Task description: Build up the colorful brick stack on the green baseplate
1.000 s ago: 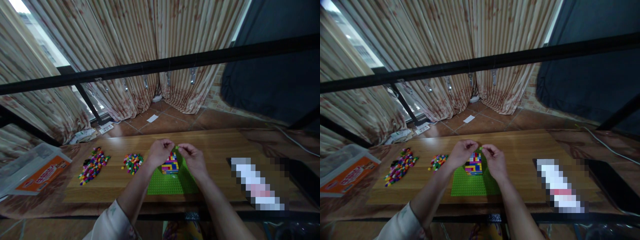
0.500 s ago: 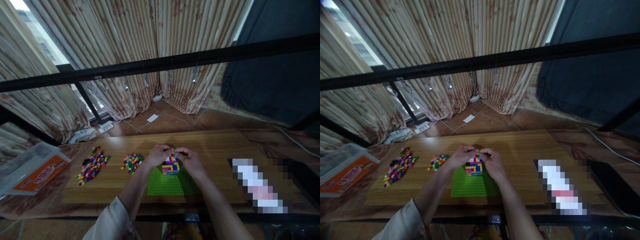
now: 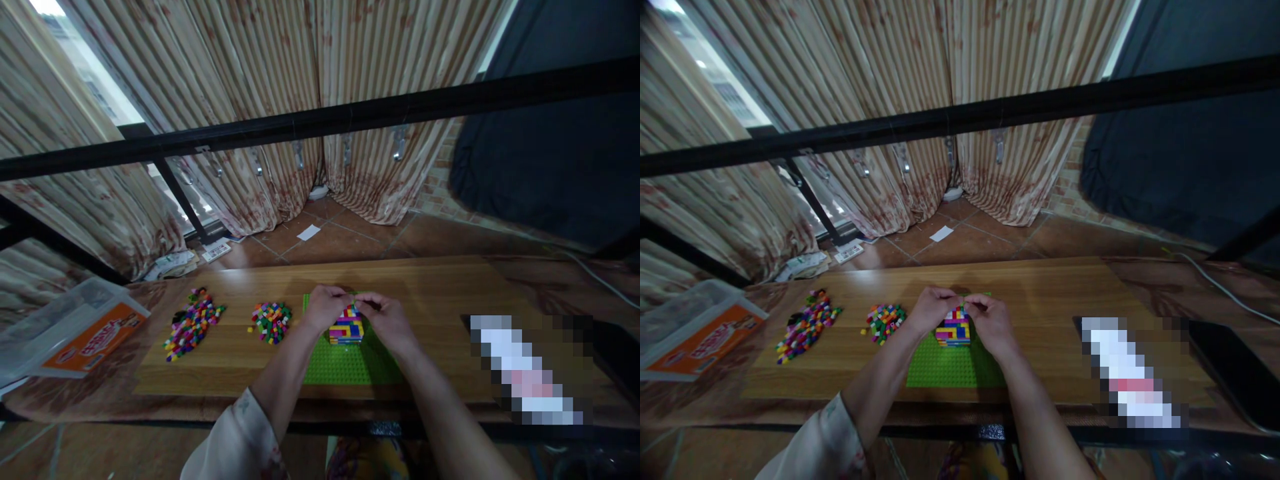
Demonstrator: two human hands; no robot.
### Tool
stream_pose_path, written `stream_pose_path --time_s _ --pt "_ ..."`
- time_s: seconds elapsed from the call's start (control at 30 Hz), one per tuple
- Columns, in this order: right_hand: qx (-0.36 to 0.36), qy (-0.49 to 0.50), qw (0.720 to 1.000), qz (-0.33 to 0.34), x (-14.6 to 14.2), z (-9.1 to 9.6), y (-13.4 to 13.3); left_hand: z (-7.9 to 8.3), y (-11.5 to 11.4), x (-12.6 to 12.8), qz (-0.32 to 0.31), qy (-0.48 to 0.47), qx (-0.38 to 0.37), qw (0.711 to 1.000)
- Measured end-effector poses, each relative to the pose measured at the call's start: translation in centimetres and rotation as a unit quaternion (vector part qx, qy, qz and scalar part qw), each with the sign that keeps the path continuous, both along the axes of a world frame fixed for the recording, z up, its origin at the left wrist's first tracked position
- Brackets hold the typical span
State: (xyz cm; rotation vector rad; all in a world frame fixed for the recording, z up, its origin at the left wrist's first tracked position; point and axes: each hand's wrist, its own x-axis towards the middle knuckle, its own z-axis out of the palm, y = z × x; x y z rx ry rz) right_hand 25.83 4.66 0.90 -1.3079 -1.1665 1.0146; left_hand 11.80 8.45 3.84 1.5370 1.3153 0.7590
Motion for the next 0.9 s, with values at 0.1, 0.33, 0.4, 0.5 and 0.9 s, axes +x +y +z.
stream_pose_path --time_s 0.1,0.33,0.4,0.5,0.9 --pt "-0.002 -0.004 1.0 -0.007 0.0 0.0 0.0 -0.2 0.1 0.0 -0.001 0.013 0.013 1.0" --pt "-0.004 -0.014 1.0 -0.014 0.0 -0.2 -0.3 0.1 -0.6 0.1 0.006 0.029 0.032 0.999" --pt "-0.004 -0.018 1.0 -0.011 0.0 -0.3 -0.4 0.4 -1.1 0.2 0.008 0.046 0.054 0.997" --pt "-0.009 -0.038 0.999 -0.019 0.0 -0.5 -0.6 0.9 -2.2 0.1 0.015 0.065 0.096 0.993" --pt "-0.033 -0.114 0.993 -0.028 0.4 -1.0 -0.8 -4.4 -8.6 -13.9 0.333 0.12 0.112 0.929"
